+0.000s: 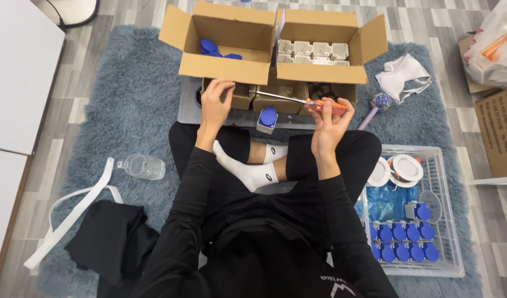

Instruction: Assembling or adjusting electrical components using a manual screwdriver

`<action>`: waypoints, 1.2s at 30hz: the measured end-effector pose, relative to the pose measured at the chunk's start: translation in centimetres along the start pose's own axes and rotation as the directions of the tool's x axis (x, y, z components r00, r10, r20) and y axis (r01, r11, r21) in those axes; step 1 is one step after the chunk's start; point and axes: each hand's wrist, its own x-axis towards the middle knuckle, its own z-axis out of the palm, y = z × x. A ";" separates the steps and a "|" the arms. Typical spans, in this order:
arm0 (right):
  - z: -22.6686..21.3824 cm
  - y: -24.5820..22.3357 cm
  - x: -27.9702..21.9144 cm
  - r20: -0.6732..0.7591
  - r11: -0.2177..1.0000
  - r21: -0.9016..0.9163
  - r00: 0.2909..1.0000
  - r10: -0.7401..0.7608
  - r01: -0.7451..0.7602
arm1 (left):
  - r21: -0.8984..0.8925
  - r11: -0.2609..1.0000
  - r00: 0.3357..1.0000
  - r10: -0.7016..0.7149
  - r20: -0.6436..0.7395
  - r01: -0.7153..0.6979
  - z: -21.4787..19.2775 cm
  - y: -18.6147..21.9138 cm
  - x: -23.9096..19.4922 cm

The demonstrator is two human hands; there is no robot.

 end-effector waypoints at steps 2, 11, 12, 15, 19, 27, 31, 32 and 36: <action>-0.2 -0.2 -0.4 -0.014 1.000 0.015 1.000 0.016 -0.016 | 0.008 1.000 1.000 0.000 -0.011 0.000 0.1 0.2 -0.3; -1.6 0.9 -0.9 -0.064 0.977 0.141 0.983 0.171 -0.161 | -0.217 0.965 0.986 -0.162 -0.049 0.148 0.6 0.6 -2.0; -1.8 1.2 -1.2 -0.071 0.970 0.154 0.978 0.198 -0.186 | -0.369 0.897 0.964 -0.266 -0.017 0.242 0.6 1.1 -2.4; -1.6 1.2 -2.4 -0.084 0.956 0.168 0.963 0.257 -0.240 | -0.576 0.748 0.928 -0.369 0.052 0.330 0.9 2.6 -4.1; -2.9 2.6 -2.8 -0.075 0.943 0.171 0.950 0.302 -0.286 | -0.671 0.597 0.867 -0.476 0.144 0.439 1.3 3.3 -6.1; -4.0 3.1 -2.7 -0.097 0.943 0.178 0.949 0.300 -0.280 | -0.754 0.412 0.786 -0.577 0.219 0.512 3.1 2.7 -7.7; -4.5 2.7 -2.3 -0.101 0.953 0.161 0.956 0.276 -0.258 | -0.735 0.449 0.796 -0.571 0.202 0.509 4.1 2.4 -7.4; -4.6 2.6 -2.2 -0.090 0.958 0.145 0.961 0.260 -0.246 | -0.724 0.461 0.801 -0.561 0.210 0.513 4.2 2.5 -7.2; -4.9 2.4 -2.1 -0.072 0.970 0.110 0.972 0.223 -0.215 | -0.697 0.513 0.823 -0.531 0.200 0.501 4.7 2.8 -7.3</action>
